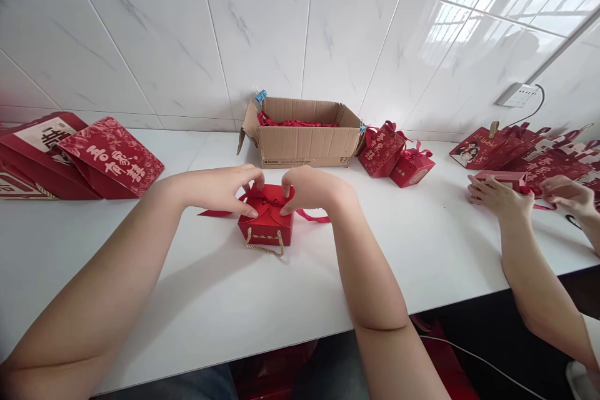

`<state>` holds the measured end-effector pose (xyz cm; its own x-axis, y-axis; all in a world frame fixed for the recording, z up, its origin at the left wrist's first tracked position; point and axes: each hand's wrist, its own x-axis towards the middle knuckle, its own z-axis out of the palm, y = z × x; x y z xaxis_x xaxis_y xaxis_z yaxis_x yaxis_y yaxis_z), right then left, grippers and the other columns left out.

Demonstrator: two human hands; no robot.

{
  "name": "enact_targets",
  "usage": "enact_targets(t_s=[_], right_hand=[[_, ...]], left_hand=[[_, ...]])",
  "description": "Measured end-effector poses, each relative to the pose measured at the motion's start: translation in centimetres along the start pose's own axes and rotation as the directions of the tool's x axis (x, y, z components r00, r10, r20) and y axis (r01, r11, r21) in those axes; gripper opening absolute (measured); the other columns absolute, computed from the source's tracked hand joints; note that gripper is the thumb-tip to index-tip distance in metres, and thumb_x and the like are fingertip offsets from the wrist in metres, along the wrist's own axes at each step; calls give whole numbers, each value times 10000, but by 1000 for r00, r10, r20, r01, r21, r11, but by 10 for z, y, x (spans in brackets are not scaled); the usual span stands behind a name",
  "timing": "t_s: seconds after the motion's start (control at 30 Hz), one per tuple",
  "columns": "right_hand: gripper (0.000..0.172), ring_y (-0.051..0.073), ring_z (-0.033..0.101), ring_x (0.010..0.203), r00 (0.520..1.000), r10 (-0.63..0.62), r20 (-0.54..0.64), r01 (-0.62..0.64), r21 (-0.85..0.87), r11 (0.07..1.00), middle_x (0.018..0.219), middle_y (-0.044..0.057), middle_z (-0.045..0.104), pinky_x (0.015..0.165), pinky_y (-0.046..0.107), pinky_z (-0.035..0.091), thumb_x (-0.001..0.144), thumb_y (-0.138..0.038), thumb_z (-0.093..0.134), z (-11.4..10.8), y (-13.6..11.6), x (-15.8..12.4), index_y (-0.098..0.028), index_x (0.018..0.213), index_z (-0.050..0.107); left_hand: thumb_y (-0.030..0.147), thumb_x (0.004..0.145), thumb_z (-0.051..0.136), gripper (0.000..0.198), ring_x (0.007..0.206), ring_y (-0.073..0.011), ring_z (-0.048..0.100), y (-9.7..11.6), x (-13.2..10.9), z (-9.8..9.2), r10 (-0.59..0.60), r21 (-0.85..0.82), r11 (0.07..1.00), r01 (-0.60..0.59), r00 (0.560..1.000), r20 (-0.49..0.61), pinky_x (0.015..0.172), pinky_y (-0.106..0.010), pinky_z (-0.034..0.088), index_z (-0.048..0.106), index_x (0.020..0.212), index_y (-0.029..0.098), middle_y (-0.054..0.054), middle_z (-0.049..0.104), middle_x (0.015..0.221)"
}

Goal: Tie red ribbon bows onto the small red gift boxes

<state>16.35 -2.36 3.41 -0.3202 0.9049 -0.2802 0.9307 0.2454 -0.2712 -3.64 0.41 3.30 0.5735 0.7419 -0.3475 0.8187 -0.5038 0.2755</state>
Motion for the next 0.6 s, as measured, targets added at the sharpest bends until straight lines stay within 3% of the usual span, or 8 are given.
enact_targets(t_s=[0.13, 0.37, 0.6], right_hand=[[99, 228, 624, 928, 997, -68, -30, 68, 21, 997, 998, 45, 672, 688, 300, 448, 775, -337, 662, -1, 3, -1, -247, 805, 692], [107, 246, 614, 929, 994, -84, -76, 83, -4, 997, 1007, 71, 679, 700, 317, 437, 773, -309, 637, 0, 3, 0, -231, 785, 709], [85, 217, 631, 866, 998, 2, 67, -3, 20, 1000, 1004, 57, 694, 615, 282, 435, 740, -288, 652, -5, 3, -1, -214, 766, 683]], left_hand=[[564, 739, 554, 403, 832, -219, 614, 0, -2, -2, 12, 1, 1000, -12, 1000, -29, 587, -293, 420, 542, 1010, 268, -58, 562, 1211], [461, 797, 499, 241, 777, -214, 614, -4, 8, 5, 74, 19, 997, -72, 987, -142, 604, -318, 422, 620, 849, 260, -69, 554, 1161], [395, 772, 535, 182, 754, -214, 617, -8, 11, 7, 121, 0, 993, -122, 982, -146, 587, -308, 422, 631, 771, 240, -78, 608, 1074]])
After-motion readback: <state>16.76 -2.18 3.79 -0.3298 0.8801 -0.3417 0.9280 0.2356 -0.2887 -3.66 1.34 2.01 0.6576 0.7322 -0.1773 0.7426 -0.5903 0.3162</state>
